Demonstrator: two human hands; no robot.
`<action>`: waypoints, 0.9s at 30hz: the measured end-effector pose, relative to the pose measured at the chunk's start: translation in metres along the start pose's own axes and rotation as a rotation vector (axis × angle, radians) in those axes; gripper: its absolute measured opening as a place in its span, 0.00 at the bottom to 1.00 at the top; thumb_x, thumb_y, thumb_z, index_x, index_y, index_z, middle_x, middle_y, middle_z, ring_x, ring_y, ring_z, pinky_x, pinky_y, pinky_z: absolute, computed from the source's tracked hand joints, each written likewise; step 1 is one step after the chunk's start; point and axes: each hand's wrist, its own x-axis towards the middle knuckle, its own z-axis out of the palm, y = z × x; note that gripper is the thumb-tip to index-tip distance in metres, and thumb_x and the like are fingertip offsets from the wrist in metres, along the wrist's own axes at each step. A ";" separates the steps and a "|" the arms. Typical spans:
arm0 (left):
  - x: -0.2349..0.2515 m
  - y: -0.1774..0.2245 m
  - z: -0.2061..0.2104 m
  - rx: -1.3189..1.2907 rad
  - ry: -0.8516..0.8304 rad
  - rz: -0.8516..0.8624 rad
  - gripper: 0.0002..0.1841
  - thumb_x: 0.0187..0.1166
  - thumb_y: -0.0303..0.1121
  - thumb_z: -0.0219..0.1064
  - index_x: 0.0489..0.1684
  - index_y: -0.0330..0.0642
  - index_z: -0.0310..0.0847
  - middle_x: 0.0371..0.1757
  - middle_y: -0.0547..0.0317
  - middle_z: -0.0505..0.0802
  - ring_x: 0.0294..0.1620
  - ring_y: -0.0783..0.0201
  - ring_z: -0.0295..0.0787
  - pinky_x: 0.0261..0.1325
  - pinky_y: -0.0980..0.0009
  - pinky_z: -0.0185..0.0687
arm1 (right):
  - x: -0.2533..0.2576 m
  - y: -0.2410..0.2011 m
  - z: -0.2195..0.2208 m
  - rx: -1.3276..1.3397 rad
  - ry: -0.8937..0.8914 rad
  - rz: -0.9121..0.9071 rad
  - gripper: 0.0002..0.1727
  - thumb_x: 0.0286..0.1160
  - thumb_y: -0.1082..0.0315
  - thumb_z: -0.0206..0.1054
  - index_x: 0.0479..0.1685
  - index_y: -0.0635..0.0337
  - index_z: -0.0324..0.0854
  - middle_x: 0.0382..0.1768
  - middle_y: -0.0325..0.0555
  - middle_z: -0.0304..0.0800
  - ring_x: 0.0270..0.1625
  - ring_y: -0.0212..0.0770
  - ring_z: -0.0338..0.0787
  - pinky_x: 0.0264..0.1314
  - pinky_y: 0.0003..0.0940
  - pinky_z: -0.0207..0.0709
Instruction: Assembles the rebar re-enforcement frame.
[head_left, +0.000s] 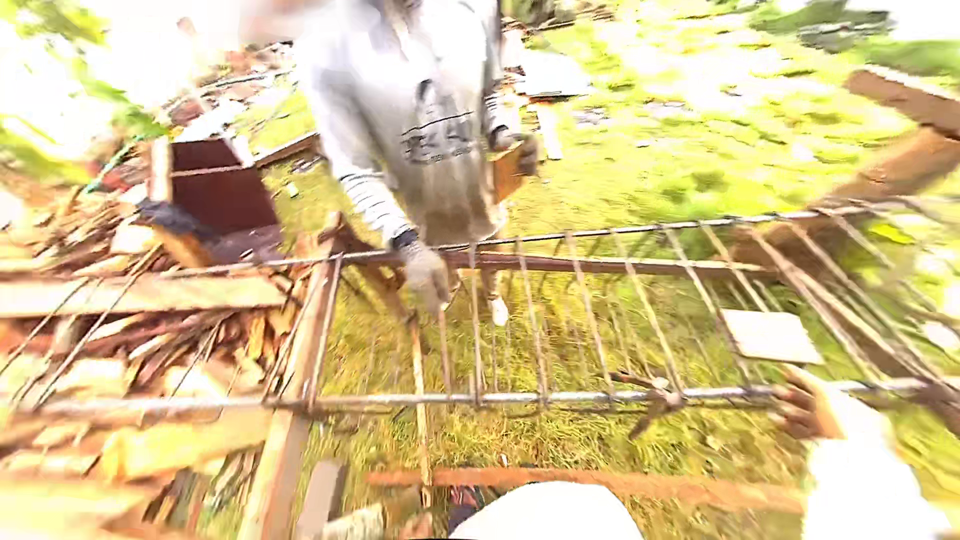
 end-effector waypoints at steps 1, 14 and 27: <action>0.000 0.003 -0.006 -0.212 0.071 0.006 0.23 0.91 0.42 0.59 0.72 0.31 0.80 0.69 0.35 0.88 0.73 0.44 0.83 0.80 0.48 0.71 | -0.004 0.003 -0.004 -0.004 0.007 -0.037 0.20 0.89 0.51 0.59 0.65 0.58 0.70 0.26 0.35 0.74 0.16 0.27 0.71 0.18 0.26 0.72; -0.110 0.166 -0.095 -0.586 0.164 0.659 0.25 0.81 0.37 0.70 0.76 0.36 0.77 0.73 0.41 0.85 0.70 0.53 0.86 0.75 0.56 0.81 | -0.058 0.000 0.016 0.124 0.000 -0.089 0.20 0.88 0.57 0.59 0.72 0.55 0.67 0.42 0.40 0.78 0.28 0.30 0.80 0.27 0.27 0.76; -0.127 0.163 -0.104 -0.358 0.272 0.757 0.20 0.84 0.40 0.67 0.69 0.40 0.85 0.66 0.47 0.91 0.67 0.56 0.88 0.76 0.58 0.80 | -0.149 -0.008 0.034 -0.003 -0.010 -0.410 0.13 0.88 0.66 0.58 0.61 0.65 0.71 0.27 0.35 0.76 0.14 0.24 0.74 0.16 0.23 0.75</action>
